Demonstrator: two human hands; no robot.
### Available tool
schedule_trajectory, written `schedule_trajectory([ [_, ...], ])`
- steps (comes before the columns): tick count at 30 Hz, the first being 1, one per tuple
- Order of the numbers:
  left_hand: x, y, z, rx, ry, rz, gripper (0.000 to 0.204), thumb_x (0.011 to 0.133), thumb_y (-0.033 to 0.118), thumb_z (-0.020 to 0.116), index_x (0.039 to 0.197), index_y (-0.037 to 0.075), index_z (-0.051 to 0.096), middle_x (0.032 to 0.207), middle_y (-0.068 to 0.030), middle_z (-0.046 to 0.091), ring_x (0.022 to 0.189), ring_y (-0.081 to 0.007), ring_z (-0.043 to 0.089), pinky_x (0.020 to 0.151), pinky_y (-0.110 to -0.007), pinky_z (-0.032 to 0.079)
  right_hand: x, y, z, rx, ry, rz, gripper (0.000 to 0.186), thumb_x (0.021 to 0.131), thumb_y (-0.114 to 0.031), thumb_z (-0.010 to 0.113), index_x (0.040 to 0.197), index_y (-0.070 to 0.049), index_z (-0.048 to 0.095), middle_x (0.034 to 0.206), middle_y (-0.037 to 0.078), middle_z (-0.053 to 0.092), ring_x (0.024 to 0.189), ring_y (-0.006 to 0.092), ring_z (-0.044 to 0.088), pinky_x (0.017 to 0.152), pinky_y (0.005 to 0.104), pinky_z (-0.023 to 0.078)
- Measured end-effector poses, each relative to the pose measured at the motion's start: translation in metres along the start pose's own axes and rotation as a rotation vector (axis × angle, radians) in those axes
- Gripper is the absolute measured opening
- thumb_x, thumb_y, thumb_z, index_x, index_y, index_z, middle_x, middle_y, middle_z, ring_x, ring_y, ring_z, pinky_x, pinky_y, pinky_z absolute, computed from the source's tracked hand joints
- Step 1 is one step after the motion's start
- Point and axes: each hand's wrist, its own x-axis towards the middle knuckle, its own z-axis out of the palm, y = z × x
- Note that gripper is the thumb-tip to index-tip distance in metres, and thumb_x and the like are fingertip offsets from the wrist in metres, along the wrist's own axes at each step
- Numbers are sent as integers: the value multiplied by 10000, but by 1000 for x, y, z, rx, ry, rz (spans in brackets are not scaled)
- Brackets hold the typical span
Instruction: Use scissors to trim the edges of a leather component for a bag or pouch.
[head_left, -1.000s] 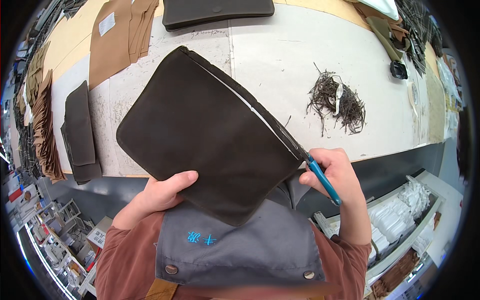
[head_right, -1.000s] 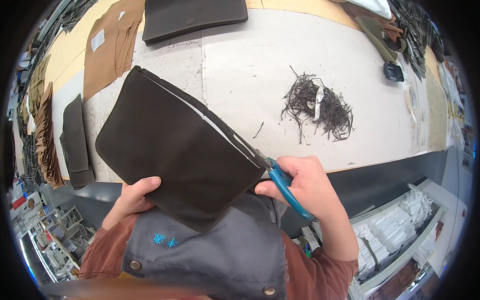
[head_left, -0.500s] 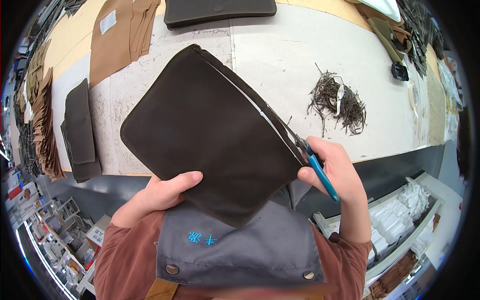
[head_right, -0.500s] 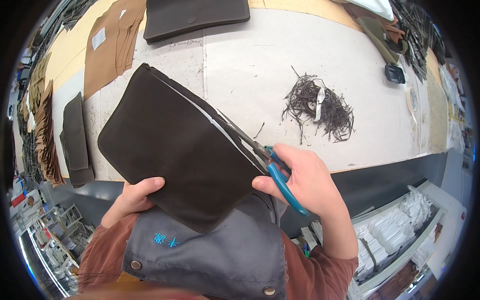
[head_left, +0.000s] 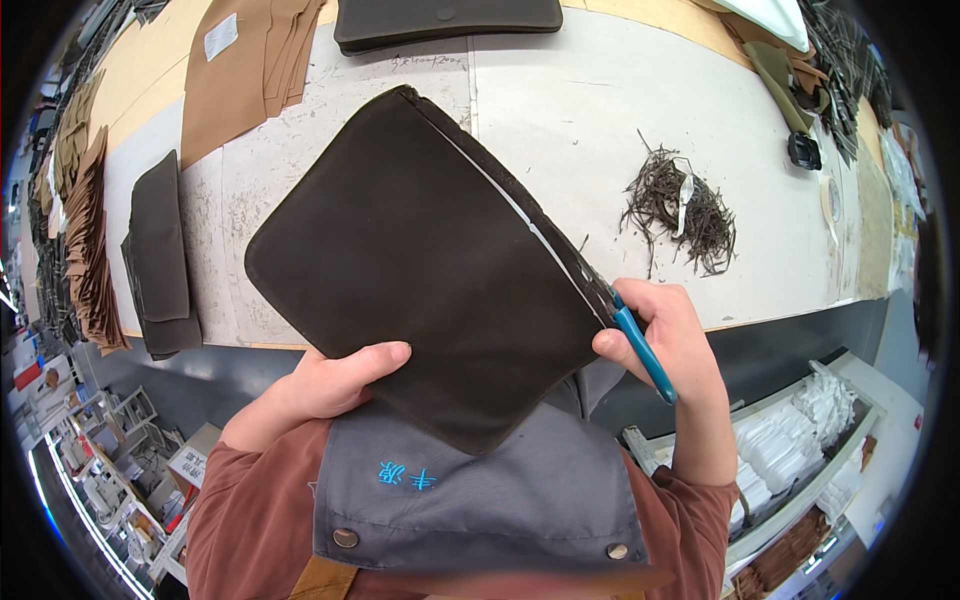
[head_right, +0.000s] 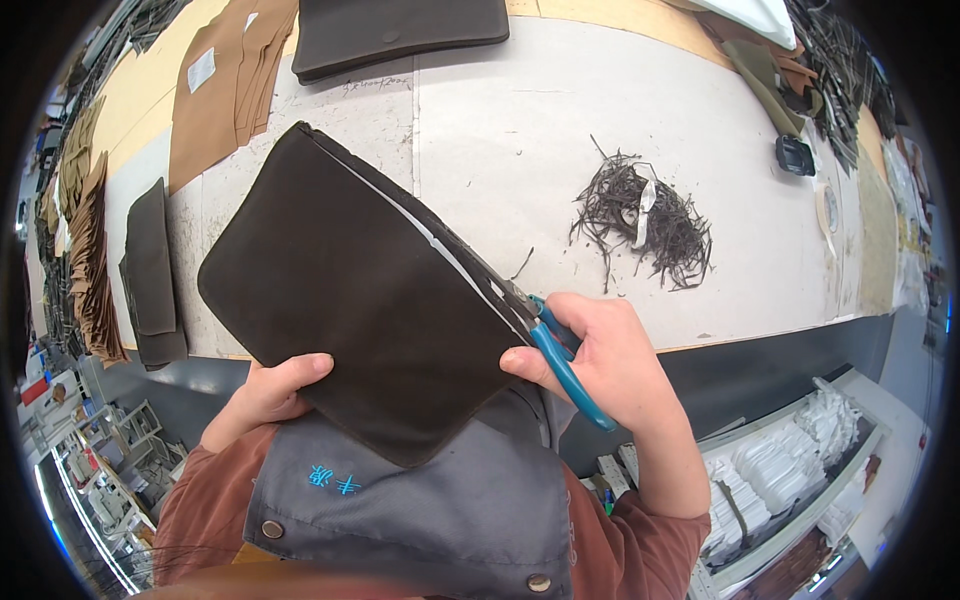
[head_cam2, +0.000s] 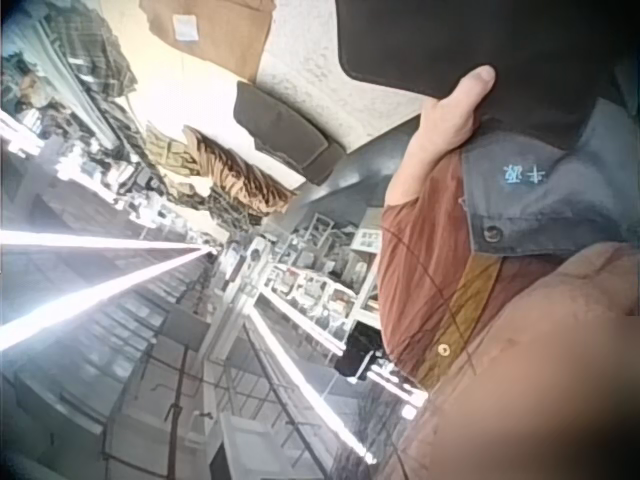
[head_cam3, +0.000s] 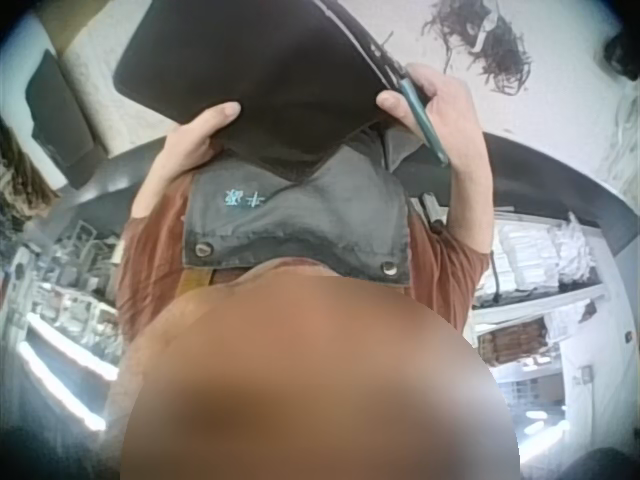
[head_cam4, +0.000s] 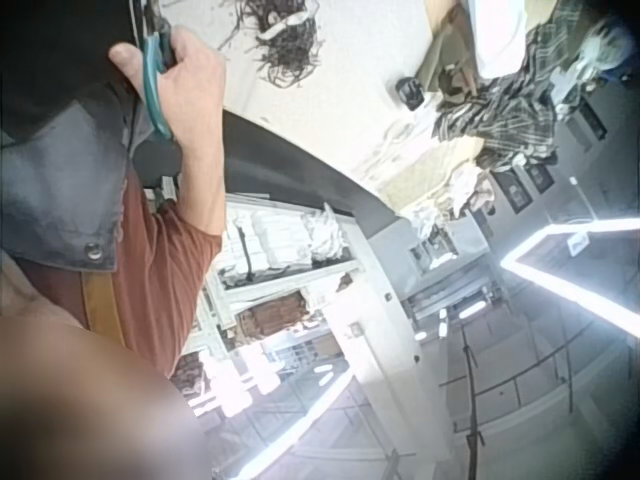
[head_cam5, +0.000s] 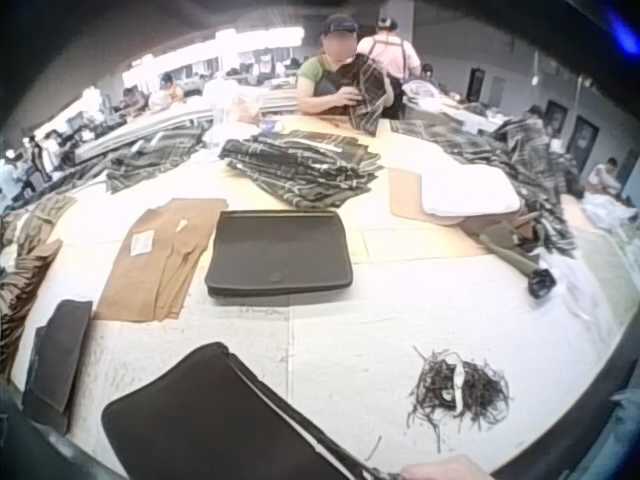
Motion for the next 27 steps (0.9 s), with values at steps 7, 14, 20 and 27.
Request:
schedule_trajectory([
  [7, 0, 0, -1, -2, 15, -12, 490, 821, 65, 612, 1276, -28, 457, 1229, -164, 548, 1110, -272, 567, 943, -412, 489, -1, 1, 0, -11, 17, -18, 578, 699, -450, 807, 603, -9, 446, 515, 42, 351, 522, 120, 330, 470, 284, 337],
  [14, 1, -2, -2, -47, -62, 10, 404, 901, 89, 567, 1280, -11, 475, 1247, -111, 546, 1126, -204, 538, 958, -348, 447, -2, 7, 3, 6, 37, -44, 625, 703, -511, 788, 596, -7, 434, 506, 51, 325, 506, 140, 316, 456, 291, 334],
  [20, 3, -2, 1, -63, 18, -33, 495, 819, 46, 601, 1285, -20, 447, 1240, -159, 538, 1122, -274, 558, 967, -415, 473, -2, 9, 4, 12, 16, -51, 649, 725, -549, 755, 593, -10, 418, 509, 58, 324, 503, 158, 310, 454, 292, 336],
  [27, 5, -2, -1, -51, -15, -5, 490, 827, 45, 598, 1289, -13, 445, 1242, -154, 537, 1125, -270, 556, 968, -415, 473, -3, 8, 6, 62, 40, -42, 629, 714, -517, 781, 597, -15, 419, 505, 54, 324, 502, 147, 308, 448, 285, 324],
])
